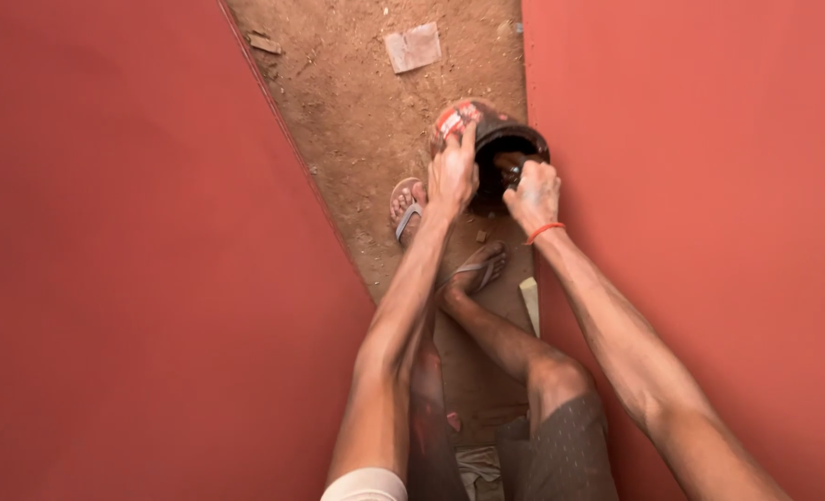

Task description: The person applies a dark stain to several wooden furniture components using a cloth, repeatedly dipping the cloth into a container of stain and rubbing it across the flat surfaces.

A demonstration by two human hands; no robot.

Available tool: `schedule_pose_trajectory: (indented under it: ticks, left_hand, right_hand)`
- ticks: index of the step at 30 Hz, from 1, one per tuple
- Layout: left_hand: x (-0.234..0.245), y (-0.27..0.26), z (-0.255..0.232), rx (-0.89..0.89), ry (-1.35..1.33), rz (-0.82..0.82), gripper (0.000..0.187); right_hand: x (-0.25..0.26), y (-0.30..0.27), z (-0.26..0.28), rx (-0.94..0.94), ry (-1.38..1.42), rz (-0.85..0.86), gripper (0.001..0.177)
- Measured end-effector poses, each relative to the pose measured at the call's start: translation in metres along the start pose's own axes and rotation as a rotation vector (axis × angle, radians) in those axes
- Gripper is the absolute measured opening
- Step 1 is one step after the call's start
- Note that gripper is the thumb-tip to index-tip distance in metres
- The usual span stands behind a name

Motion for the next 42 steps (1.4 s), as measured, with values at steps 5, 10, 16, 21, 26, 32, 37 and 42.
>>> schedule_pose_trajectory:
  ticks: [5, 10, 16, 21, 26, 32, 37, 42]
  left_hand:
    - [-0.028, 0.055, 0.029, -0.027, -0.008, 0.015, 0.069]
    - [-0.031, 0.08, 0.059, -0.07, -0.121, 0.063, 0.065]
    - [-0.048, 0.083, 0.085, 0.027, -0.375, 0.29, 0.069]
    - [-0.02, 0.071, 0.1, 0.047, -0.651, 0.135, 0.067]
    - [-0.022, 0.04, 0.126, 0.288, -0.566, 0.263, 0.068]
    - [-0.001, -0.009, 0.179, 0.37, -0.295, 0.089, 0.07]
    - [0.007, -0.043, 0.14, 0.174, -0.432, -0.054, 0.06]
    - [0.054, -0.094, 0.117, 0.353, -0.434, -0.048, 0.042]
  right_hand:
    - [-0.017, 0.042, -0.023, -0.08, 0.307, -0.039, 0.028]
    - [-0.039, 0.055, -0.024, -0.339, 0.583, -0.009, 0.04]
    - [-0.048, 0.047, -0.015, -0.494, 0.666, -0.04, 0.038]
    - [-0.052, 0.021, -0.032, -0.642, 0.62, -0.085, 0.035]
    - [-0.064, 0.003, -0.064, -0.761, 0.752, -0.162, 0.043]
    - [-0.084, -0.003, -0.095, -0.739, 1.018, -0.229, 0.05]
    - [-0.102, -0.004, -0.113, -0.775, 1.149, -0.188, 0.047]
    - [-0.116, -0.01, -0.131, -0.875, 1.245, -0.173, 0.053]
Point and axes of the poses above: each hand's wrist, its own y-axis towards the middle knuckle, its own x-axis out of the back of the hand, z = x × y, the point moved 10 cm from there along y, towards the middle knuckle, and after that the axes turned 13 degrees about y, right-handed, at the moved point
